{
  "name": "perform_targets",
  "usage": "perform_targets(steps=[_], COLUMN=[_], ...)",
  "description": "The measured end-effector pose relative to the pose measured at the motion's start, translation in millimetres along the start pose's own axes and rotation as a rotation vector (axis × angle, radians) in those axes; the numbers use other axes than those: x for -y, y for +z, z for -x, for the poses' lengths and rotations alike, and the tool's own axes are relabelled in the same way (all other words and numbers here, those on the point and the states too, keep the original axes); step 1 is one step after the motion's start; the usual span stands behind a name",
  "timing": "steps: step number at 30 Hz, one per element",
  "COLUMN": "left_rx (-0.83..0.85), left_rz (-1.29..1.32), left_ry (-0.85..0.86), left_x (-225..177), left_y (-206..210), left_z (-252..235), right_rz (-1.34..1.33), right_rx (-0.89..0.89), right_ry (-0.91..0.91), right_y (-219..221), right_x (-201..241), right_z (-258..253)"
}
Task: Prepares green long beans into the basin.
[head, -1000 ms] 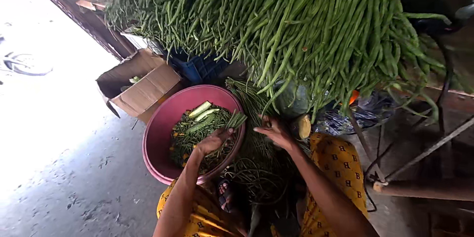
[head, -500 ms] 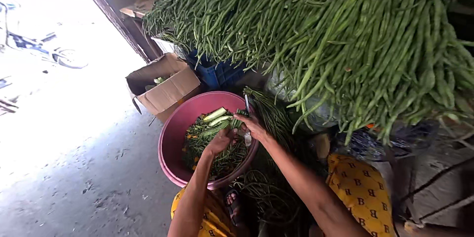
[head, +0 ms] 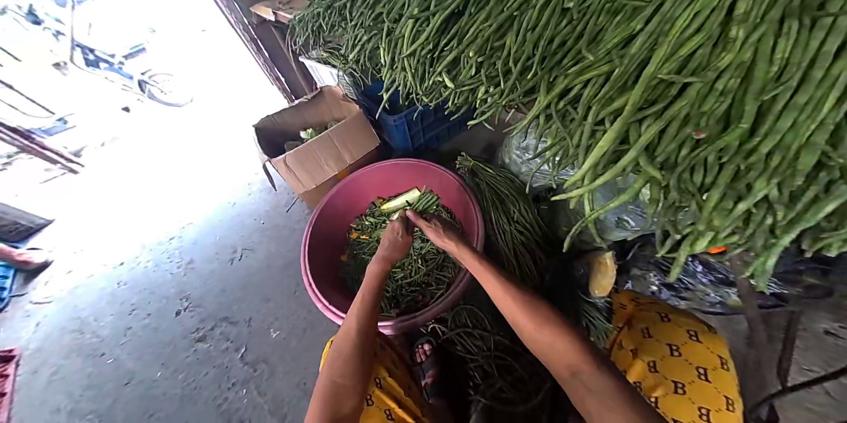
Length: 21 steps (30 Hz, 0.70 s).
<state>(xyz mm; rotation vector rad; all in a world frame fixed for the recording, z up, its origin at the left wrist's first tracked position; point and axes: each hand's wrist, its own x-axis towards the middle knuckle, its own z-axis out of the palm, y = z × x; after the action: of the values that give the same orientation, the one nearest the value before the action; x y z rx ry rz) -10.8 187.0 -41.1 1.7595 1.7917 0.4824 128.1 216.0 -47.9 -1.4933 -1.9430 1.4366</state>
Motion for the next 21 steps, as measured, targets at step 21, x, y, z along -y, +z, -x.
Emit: perform_targets(steps=[21], left_rx=[-0.008], left_rz=[-0.332], left_ry=[-0.12], left_x=[1], left_y=[2], left_z=[2], right_rz=[-0.498], right_rx=[0.154], right_ry=[0.193], right_y=[11], right_x=[1], right_z=[-20])
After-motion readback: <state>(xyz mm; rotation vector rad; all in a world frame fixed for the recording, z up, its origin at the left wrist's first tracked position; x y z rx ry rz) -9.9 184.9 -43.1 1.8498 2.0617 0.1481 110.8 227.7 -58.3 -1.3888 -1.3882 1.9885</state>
